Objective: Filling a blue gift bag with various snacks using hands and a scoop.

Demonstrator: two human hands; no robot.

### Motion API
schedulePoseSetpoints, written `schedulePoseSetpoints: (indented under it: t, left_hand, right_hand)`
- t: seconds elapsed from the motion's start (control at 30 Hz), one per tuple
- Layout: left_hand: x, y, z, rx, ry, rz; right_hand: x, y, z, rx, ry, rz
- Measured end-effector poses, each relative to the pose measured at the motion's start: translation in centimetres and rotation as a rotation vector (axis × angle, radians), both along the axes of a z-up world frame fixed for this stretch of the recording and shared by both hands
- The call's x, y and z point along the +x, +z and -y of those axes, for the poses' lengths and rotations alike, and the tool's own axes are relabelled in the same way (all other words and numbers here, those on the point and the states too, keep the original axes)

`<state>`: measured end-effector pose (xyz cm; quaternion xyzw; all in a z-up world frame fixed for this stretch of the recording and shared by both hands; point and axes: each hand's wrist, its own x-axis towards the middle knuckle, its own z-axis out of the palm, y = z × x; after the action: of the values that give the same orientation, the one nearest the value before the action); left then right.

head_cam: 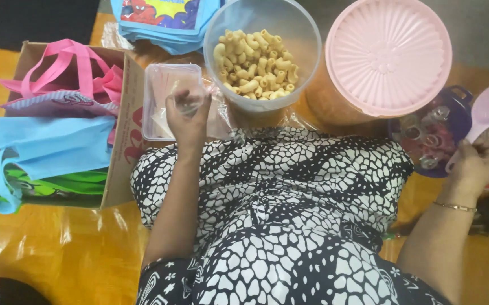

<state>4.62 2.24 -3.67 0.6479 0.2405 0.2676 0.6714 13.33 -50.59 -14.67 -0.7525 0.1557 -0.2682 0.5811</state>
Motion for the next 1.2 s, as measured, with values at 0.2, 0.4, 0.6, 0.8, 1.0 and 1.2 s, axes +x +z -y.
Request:
schedulePoseSetpoints:
  t: [0.2, 0.4, 0.6, 0.8, 1.0, 1.2]
  left_hand:
    - [4.7, 0.5, 0.2, 0.04, -0.133, -0.426]
    - [5.4, -2.3, 0.7, -0.057, -0.008, -0.545]
    - [0.2, -4.3, 3.8, 0.037, 0.035, -0.28]
    - [-6.1, -5.1, 8.0, 0.123, -0.162, 0.069]
    - [-5.8, -5.5, 7.9, 0.222, -0.121, 0.061]
    - [-4.6, -3.8, 7.7, 0.13, -0.116, 0.073]
  right_hand:
    - [-4.1, 15.2, -16.8, -0.104, 0.362, -0.174]
    - [-3.2, 17.8, -24.7, -0.69, 0.705, -0.16]
    - [-4.4, 16.6, -29.2, -1.087, 0.676, -0.198]
    - [-5.5, 13.2, -29.8, -1.505, 0.756, -0.363]
    - [-6.3, 10.0, -29.6, -1.527, 0.749, -0.318]
    - [-6.7, 12.8, -31.2, -1.112, 0.813, -0.543]
